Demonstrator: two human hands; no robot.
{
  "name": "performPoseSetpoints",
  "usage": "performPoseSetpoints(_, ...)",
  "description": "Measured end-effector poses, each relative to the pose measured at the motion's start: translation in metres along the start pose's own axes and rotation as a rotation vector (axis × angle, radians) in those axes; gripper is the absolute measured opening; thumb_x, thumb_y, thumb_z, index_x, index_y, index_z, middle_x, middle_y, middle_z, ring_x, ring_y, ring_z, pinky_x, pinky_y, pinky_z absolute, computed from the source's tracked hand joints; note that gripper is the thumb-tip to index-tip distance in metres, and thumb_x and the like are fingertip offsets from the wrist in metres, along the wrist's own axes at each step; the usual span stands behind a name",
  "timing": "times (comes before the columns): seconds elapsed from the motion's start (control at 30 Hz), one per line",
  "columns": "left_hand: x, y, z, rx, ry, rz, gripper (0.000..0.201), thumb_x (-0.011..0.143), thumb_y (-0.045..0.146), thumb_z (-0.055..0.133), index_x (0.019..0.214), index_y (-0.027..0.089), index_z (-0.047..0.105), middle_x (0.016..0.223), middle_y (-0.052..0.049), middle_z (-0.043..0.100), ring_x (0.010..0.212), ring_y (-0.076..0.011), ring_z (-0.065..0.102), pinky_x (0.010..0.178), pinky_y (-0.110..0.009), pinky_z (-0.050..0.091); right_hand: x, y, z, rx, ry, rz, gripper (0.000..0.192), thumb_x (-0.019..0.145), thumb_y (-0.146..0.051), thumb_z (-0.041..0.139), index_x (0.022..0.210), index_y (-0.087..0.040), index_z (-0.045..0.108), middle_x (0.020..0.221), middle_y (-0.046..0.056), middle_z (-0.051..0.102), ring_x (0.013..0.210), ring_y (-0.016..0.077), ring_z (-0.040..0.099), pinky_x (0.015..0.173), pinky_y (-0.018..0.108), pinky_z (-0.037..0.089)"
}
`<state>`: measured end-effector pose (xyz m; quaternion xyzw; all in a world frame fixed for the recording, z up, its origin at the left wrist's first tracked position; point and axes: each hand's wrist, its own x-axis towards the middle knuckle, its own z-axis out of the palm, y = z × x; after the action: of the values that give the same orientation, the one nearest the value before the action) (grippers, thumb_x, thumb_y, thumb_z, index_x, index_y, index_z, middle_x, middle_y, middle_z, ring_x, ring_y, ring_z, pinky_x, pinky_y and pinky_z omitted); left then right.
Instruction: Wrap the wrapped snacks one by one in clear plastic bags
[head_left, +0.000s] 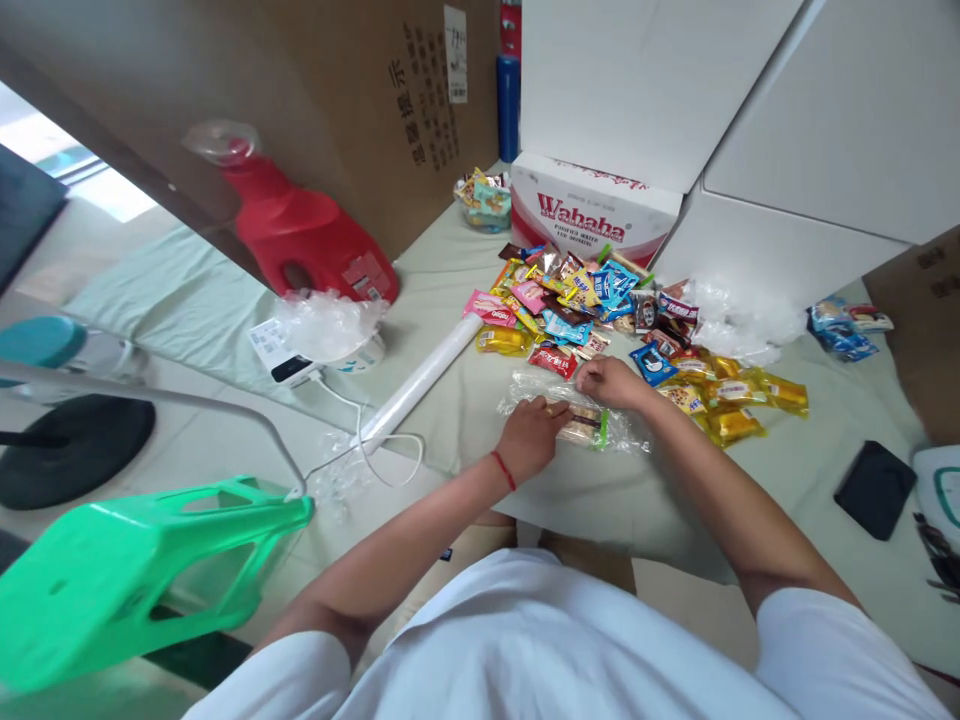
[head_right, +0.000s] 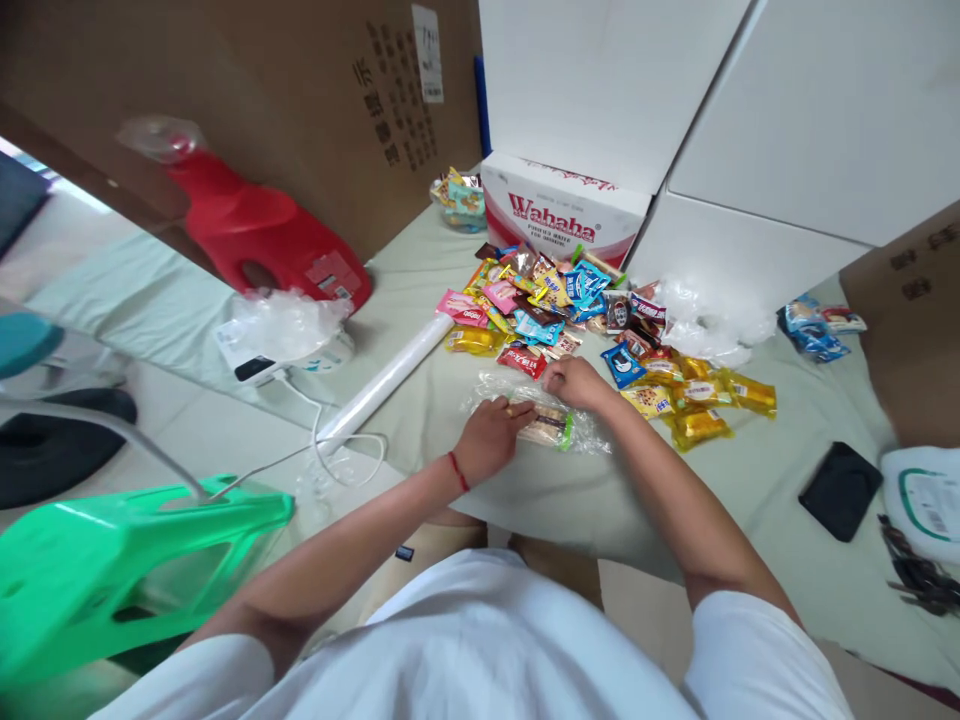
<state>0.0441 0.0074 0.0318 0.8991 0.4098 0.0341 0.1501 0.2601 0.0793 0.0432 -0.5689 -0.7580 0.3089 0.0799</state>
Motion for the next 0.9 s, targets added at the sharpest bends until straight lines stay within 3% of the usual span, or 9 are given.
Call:
performPoseSetpoints(0.17, -0.009, -0.001, 0.003, 0.001, -0.001, 0.02, 0.055, 0.093, 0.008, 0.046, 0.141, 0.027, 0.062, 0.151, -0.004, 0.06, 0.12, -0.0281, 0.058, 0.094, -0.045, 0.045, -0.02, -0.002, -0.001, 0.157, 0.046, -0.079, 0.016, 0.087, -0.025, 0.057, 0.087, -0.017, 0.07, 0.075, 0.0, 0.065, 0.067, 0.0141, 0.054, 0.066, 0.024, 0.04)
performPoseSetpoints(0.37, -0.016, 0.005, 0.008, -0.034, 0.03, 0.032, 0.053, 0.095, 0.008, 0.044, 0.142, 0.025, 0.061, 0.15, -0.007, 0.061, 0.121, -0.0279, 0.06, 0.096, -0.045, 0.049, -0.065, -0.03, 0.027, 0.106, 0.191, -0.232, 0.024, 0.096, -0.02, 0.051, 0.103, -0.02, 0.074, 0.089, 0.006, 0.063, 0.083, 0.0176, 0.061, 0.076, 0.027, 0.045)
performPoseSetpoints(0.47, -0.017, 0.001, 0.011, -0.16, 0.067, 0.06, 0.051, 0.091, 0.005, 0.047, 0.133, 0.024, 0.069, 0.14, -0.007, 0.068, 0.119, -0.0277, 0.063, 0.097, -0.045, 0.052, -0.085, -0.036, 0.051, 0.116, 0.249, -0.26, 0.033, 0.101, -0.022, 0.047, 0.12, -0.022, 0.073, 0.09, 0.006, 0.059, 0.082, 0.0181, 0.06, 0.076, 0.028, 0.048)
performPoseSetpoints(0.57, -0.018, -0.014, 0.015, -0.455, 0.187, 0.071, 0.049, 0.084, 0.002, 0.048, 0.116, 0.026, 0.078, 0.129, -0.004, 0.075, 0.115, -0.0229, 0.068, 0.102, -0.04, 0.053, -0.097, -0.034, 0.071, 0.089, 0.286, -0.253, 0.038, 0.102, -0.02, 0.043, 0.128, -0.023, 0.07, 0.093, 0.006, 0.056, 0.082, 0.0179, 0.058, 0.076, 0.028, 0.048)
performPoseSetpoints(0.63, -0.018, -0.027, 0.016, -0.73, 0.287, -0.016, 0.04, 0.082, 0.006, 0.05, 0.101, 0.024, 0.081, 0.115, -0.004, 0.079, 0.106, -0.0205, 0.072, 0.099, -0.035, 0.055, -0.1, -0.034, 0.078, 0.017, 0.253, -0.232, 0.039, 0.102, -0.019, 0.042, 0.129, -0.025, 0.07, 0.095, 0.006, 0.055, 0.083, 0.0178, 0.056, 0.075, 0.028, 0.046)
performPoseSetpoints(0.7, -0.018, -0.042, 0.014, -0.932, 0.406, -0.24, 0.029, 0.082, 0.013, 0.052, 0.088, 0.022, 0.079, 0.096, -0.004, 0.08, 0.091, -0.0199, 0.073, 0.089, -0.033, 0.057, -0.102, -0.036, 0.082, -0.054, 0.2, -0.19, 0.039, 0.102, -0.021, 0.043, 0.132, -0.026, 0.068, 0.096, 0.006, 0.054, 0.082, 0.0178, 0.053, 0.074, 0.027, 0.044)
performPoseSetpoints(0.77, -0.016, -0.055, 0.009, -0.965, 0.548, -0.505, 0.026, 0.085, 0.019, 0.05, 0.084, 0.02, 0.075, 0.089, -0.006, 0.077, 0.086, -0.0206, 0.07, 0.087, -0.034, 0.056, -0.103, -0.041, 0.084, -0.084, 0.153, -0.149, 0.038, 0.103, -0.025, 0.045, 0.136, -0.028, 0.065, 0.096, 0.005, 0.054, 0.082, 0.0182, 0.051, 0.073, 0.027, 0.042)
performPoseSetpoints(0.83, -0.011, -0.064, 0.001, -0.89, 0.676, -0.683, 0.028, 0.092, 0.025, 0.044, 0.089, 0.019, 0.072, 0.098, -0.009, 0.075, 0.101, -0.0238, 0.067, 0.098, -0.04, 0.051, -0.103, -0.045, 0.084, -0.076, 0.141, -0.108, 0.037, 0.104, -0.03, 0.047, 0.137, -0.028, 0.063, 0.095, 0.005, 0.055, 0.082, 0.0189, 0.05, 0.073, 0.028, 0.042)
performPoseSetpoints(0.9, -0.002, -0.065, -0.006, -0.809, 0.696, -0.741, 0.031, 0.098, 0.035, 0.042, 0.096, 0.019, 0.069, 0.115, -0.013, 0.071, 0.121, -0.0283, 0.058, 0.11, -0.048, 0.041, -0.104, -0.049, 0.085, -0.084, 0.154, -0.096, 0.037, 0.104, -0.032, 0.047, 0.136, -0.028, 0.064, 0.094, 0.006, 0.057, 0.082, 0.0201, 0.05, 0.074, 0.029, 0.042)
